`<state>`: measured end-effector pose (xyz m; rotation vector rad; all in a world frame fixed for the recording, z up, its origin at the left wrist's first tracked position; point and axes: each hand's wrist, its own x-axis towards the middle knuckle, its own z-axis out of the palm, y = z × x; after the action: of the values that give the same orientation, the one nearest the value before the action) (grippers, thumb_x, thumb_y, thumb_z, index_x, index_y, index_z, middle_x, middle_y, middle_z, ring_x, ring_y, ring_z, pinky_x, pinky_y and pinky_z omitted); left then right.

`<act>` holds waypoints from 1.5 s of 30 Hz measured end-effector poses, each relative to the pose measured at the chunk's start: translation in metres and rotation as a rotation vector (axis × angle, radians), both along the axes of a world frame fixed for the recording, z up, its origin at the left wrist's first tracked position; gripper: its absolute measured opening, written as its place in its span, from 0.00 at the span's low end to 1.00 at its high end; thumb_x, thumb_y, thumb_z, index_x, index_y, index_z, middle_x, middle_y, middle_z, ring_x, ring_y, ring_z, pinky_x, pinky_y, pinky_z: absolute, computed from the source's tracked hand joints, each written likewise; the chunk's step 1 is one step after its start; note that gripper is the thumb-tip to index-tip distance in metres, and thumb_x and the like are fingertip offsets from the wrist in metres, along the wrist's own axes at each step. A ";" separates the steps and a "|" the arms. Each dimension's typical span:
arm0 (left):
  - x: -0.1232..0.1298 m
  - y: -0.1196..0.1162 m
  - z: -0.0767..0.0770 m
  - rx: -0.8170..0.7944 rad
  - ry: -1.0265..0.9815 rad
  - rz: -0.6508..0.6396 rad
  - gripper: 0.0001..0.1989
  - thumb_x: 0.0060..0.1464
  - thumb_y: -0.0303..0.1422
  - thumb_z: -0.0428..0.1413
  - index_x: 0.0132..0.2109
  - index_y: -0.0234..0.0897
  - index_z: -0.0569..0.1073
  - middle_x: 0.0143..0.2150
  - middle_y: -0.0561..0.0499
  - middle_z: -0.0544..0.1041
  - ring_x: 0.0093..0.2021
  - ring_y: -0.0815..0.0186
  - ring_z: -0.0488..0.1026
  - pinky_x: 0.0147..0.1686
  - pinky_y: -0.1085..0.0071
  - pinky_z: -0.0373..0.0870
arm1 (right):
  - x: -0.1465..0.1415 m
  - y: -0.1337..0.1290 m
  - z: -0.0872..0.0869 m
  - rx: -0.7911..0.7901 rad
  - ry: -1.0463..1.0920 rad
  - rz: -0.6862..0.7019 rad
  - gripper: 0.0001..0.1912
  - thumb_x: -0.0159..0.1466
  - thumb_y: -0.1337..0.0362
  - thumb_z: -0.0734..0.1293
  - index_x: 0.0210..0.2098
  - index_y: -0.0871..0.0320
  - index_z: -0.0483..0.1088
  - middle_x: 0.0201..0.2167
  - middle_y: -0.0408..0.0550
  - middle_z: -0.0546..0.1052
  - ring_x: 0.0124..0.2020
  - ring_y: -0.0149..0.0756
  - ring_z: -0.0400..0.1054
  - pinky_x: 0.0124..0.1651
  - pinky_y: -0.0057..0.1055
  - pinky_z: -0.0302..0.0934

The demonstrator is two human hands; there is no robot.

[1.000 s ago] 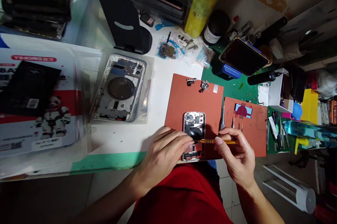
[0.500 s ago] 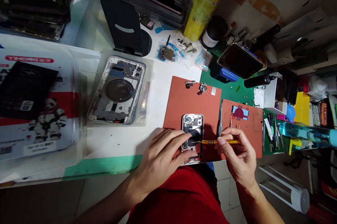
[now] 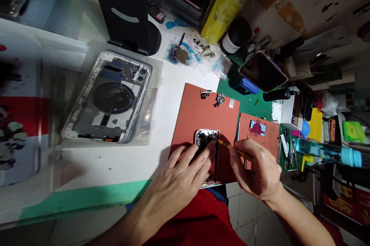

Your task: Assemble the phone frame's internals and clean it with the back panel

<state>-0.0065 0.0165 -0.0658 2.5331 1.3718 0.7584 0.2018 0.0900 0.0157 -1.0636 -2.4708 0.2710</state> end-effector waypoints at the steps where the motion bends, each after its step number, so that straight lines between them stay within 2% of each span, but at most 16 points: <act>1: 0.001 0.000 -0.001 -0.008 0.008 0.003 0.15 0.72 0.31 0.55 0.59 0.34 0.80 0.69 0.45 0.78 0.60 0.48 0.76 0.58 0.49 0.70 | 0.000 0.001 -0.001 0.001 -0.004 0.004 0.19 0.70 0.75 0.68 0.58 0.55 0.69 0.34 0.46 0.82 0.27 0.36 0.76 0.27 0.32 0.75; 8: 0.007 -0.004 -0.007 -0.029 -0.020 0.055 0.15 0.73 0.33 0.53 0.58 0.33 0.81 0.68 0.44 0.79 0.63 0.48 0.73 0.61 0.49 0.66 | 0.000 0.001 -0.002 -0.026 -0.023 -0.015 0.19 0.71 0.74 0.68 0.58 0.54 0.69 0.35 0.46 0.82 0.29 0.36 0.78 0.29 0.32 0.77; 26: 0.011 -0.003 -0.006 -0.019 -0.087 0.094 0.16 0.75 0.31 0.49 0.51 0.32 0.82 0.58 0.43 0.84 0.60 0.49 0.72 0.62 0.50 0.63 | -0.002 0.004 0.000 -0.033 -0.042 0.003 0.19 0.70 0.76 0.68 0.58 0.56 0.68 0.36 0.47 0.83 0.29 0.36 0.78 0.29 0.32 0.76; 33: 0.011 -0.004 -0.007 -0.033 -0.057 0.103 0.16 0.76 0.35 0.50 0.51 0.34 0.82 0.57 0.45 0.84 0.61 0.50 0.71 0.63 0.51 0.63 | -0.006 0.006 0.000 0.031 -0.048 0.017 0.15 0.71 0.77 0.67 0.55 0.59 0.69 0.34 0.46 0.82 0.28 0.34 0.76 0.28 0.31 0.73; 38: 0.010 -0.006 -0.009 -0.042 -0.030 0.080 0.14 0.73 0.34 0.52 0.50 0.35 0.82 0.54 0.45 0.85 0.62 0.50 0.71 0.64 0.52 0.63 | -0.007 0.008 0.004 0.009 -0.105 0.074 0.11 0.72 0.76 0.67 0.53 0.64 0.70 0.29 0.46 0.77 0.28 0.36 0.72 0.30 0.34 0.68; 41: 0.010 -0.008 -0.010 -0.043 -0.034 0.073 0.11 0.71 0.32 0.55 0.47 0.36 0.83 0.51 0.46 0.85 0.61 0.50 0.70 0.64 0.52 0.62 | -0.007 0.012 0.010 -0.054 -0.139 0.143 0.13 0.71 0.78 0.67 0.54 0.66 0.69 0.31 0.48 0.76 0.29 0.37 0.68 0.31 0.36 0.65; 45: 0.010 -0.009 -0.011 -0.042 -0.041 0.059 0.06 0.66 0.30 0.59 0.42 0.38 0.82 0.47 0.47 0.85 0.61 0.49 0.70 0.65 0.52 0.61 | -0.009 0.018 0.018 -0.168 -0.181 0.230 0.15 0.71 0.77 0.65 0.57 0.67 0.69 0.34 0.51 0.74 0.35 0.40 0.67 0.37 0.38 0.66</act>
<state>0.0038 0.0079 -0.0769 2.4414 1.4394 0.7800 0.1931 0.1084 0.0338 -0.9017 -2.7785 0.4798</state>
